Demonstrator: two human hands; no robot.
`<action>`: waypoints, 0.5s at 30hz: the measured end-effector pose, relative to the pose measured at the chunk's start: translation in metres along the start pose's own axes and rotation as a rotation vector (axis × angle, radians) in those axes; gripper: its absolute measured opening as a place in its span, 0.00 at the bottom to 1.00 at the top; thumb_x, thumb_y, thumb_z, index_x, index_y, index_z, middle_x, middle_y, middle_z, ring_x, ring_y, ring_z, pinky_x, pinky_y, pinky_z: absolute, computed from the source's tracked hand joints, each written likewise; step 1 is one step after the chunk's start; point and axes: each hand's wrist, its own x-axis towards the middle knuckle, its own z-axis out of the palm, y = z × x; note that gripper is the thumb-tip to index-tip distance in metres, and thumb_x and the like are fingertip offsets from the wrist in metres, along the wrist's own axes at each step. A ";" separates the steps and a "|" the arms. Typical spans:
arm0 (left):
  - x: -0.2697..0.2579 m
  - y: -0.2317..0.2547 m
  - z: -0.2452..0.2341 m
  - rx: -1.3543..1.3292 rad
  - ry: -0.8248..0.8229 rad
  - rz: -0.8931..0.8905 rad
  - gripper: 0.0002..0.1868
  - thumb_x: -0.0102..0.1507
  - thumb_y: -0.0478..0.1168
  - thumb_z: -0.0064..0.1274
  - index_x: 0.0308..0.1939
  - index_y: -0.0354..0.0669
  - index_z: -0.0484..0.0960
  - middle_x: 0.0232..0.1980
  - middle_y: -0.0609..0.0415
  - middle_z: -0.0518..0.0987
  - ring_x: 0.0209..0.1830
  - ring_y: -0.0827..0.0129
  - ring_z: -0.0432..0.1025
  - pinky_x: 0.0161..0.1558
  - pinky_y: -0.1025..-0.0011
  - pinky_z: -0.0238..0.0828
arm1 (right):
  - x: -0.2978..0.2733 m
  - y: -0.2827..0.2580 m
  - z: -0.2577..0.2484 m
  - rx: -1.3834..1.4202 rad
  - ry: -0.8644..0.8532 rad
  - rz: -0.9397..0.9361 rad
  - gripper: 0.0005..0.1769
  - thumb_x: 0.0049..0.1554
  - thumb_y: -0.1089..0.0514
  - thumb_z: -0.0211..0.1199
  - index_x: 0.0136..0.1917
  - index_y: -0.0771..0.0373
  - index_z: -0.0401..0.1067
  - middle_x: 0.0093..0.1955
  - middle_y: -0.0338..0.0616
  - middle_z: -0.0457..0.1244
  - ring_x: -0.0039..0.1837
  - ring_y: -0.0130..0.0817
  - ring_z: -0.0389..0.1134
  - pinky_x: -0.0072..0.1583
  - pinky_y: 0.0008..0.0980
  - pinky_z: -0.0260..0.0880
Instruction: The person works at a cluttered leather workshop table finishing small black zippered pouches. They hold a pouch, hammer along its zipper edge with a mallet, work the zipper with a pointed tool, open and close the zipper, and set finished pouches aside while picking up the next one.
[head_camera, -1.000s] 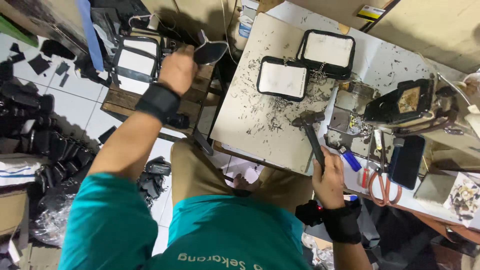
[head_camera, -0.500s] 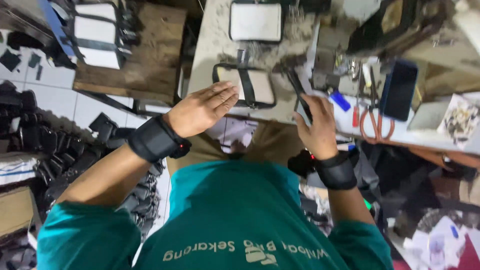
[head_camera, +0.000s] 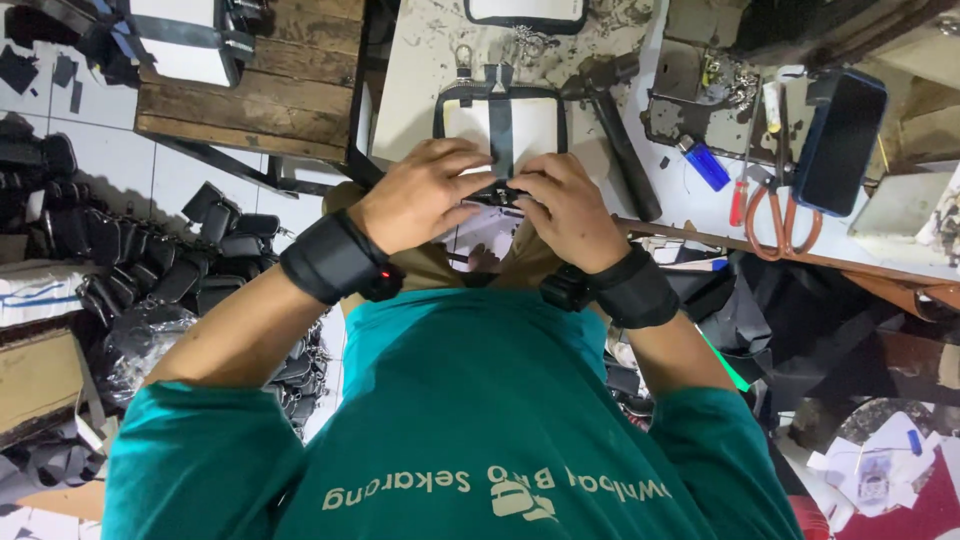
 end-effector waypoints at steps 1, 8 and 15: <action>0.003 0.001 0.001 -0.001 0.001 -0.004 0.20 0.62 0.42 0.64 0.58 0.43 0.83 0.58 0.48 0.80 0.64 0.51 0.71 0.60 0.55 0.70 | 0.000 0.002 0.001 0.001 -0.004 -0.002 0.12 0.62 0.61 0.67 0.59 0.62 0.76 0.56 0.47 0.63 0.59 0.61 0.65 0.54 0.53 0.74; 0.022 -0.018 0.039 -0.372 0.098 -0.205 0.05 0.63 0.40 0.64 0.42 0.46 0.88 0.44 0.52 0.82 0.47 0.51 0.75 0.43 0.58 0.75 | 0.014 0.001 -0.005 0.149 0.043 0.083 0.04 0.65 0.60 0.64 0.49 0.61 0.77 0.46 0.44 0.65 0.51 0.55 0.67 0.48 0.44 0.74; 0.027 -0.038 0.047 -0.526 0.052 -0.338 0.09 0.56 0.37 0.69 0.37 0.38 0.86 0.41 0.44 0.82 0.41 0.42 0.77 0.36 0.55 0.73 | 0.016 0.024 0.020 0.060 0.119 0.160 0.05 0.57 0.59 0.73 0.46 0.56 0.77 0.41 0.42 0.67 0.49 0.52 0.70 0.46 0.42 0.72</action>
